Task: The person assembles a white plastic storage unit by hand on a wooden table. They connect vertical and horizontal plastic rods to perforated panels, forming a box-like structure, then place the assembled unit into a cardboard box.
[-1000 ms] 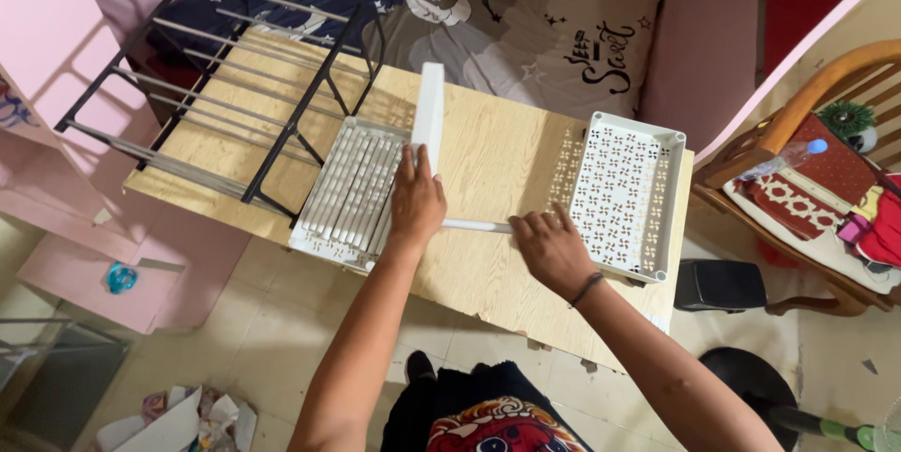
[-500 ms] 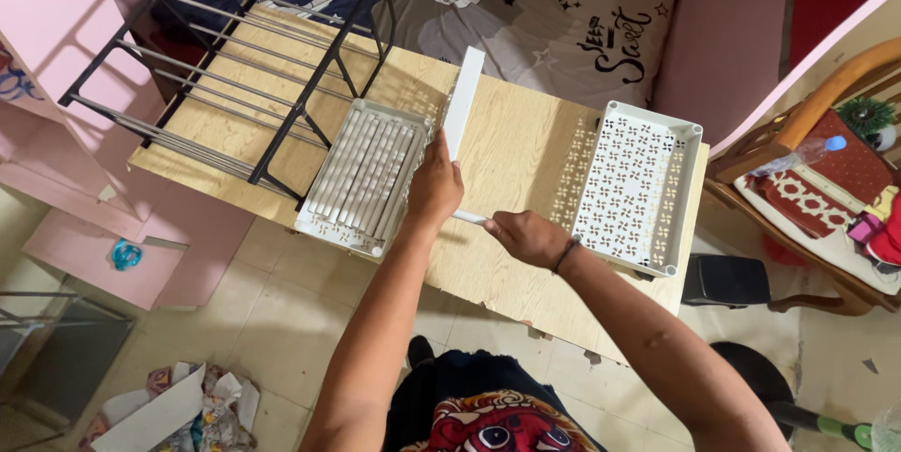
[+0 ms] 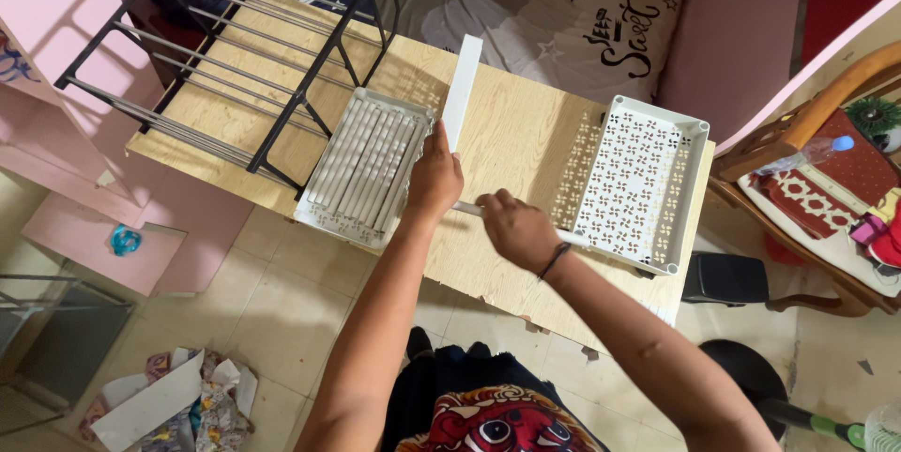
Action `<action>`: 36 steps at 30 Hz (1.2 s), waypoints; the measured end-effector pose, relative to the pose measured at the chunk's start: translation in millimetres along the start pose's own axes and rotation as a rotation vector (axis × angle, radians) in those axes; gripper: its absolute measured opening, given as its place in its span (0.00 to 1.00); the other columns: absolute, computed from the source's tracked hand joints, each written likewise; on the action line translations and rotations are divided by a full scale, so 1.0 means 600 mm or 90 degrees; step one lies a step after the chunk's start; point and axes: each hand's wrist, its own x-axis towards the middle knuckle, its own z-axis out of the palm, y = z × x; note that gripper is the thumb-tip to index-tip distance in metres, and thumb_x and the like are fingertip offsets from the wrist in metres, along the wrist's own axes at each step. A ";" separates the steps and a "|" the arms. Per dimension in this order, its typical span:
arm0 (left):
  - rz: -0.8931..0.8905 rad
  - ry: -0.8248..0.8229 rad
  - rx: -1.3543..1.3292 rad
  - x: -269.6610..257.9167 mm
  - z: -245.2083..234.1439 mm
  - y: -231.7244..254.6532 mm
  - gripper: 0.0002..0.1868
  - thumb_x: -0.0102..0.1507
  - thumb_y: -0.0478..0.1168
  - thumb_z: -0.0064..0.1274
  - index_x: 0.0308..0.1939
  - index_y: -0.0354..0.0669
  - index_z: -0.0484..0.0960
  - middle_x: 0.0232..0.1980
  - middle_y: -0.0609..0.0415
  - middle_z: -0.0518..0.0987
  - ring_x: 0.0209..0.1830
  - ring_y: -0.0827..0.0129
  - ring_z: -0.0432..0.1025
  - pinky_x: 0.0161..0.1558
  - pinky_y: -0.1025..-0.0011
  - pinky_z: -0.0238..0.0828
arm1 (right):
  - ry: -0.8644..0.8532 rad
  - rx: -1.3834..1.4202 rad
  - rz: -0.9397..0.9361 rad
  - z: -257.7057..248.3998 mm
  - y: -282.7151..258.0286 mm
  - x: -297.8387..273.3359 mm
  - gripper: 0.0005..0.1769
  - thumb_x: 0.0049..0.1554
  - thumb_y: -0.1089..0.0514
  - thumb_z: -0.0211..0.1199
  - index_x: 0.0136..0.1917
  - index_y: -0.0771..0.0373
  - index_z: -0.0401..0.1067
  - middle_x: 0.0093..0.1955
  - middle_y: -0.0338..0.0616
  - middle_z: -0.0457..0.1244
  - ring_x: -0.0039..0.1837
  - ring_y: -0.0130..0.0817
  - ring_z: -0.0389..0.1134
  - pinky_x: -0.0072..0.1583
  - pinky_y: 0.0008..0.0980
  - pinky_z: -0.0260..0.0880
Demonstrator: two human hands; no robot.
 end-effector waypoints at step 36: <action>0.054 0.006 -0.005 0.001 -0.008 -0.032 0.37 0.67 0.40 0.47 0.77 0.34 0.51 0.68 0.31 0.69 0.55 0.37 0.74 0.55 0.51 0.74 | -0.062 -0.004 0.081 0.002 -0.067 0.048 0.14 0.66 0.47 0.54 0.59 0.56 0.67 0.45 0.49 0.68 0.44 0.50 0.72 0.43 0.46 0.73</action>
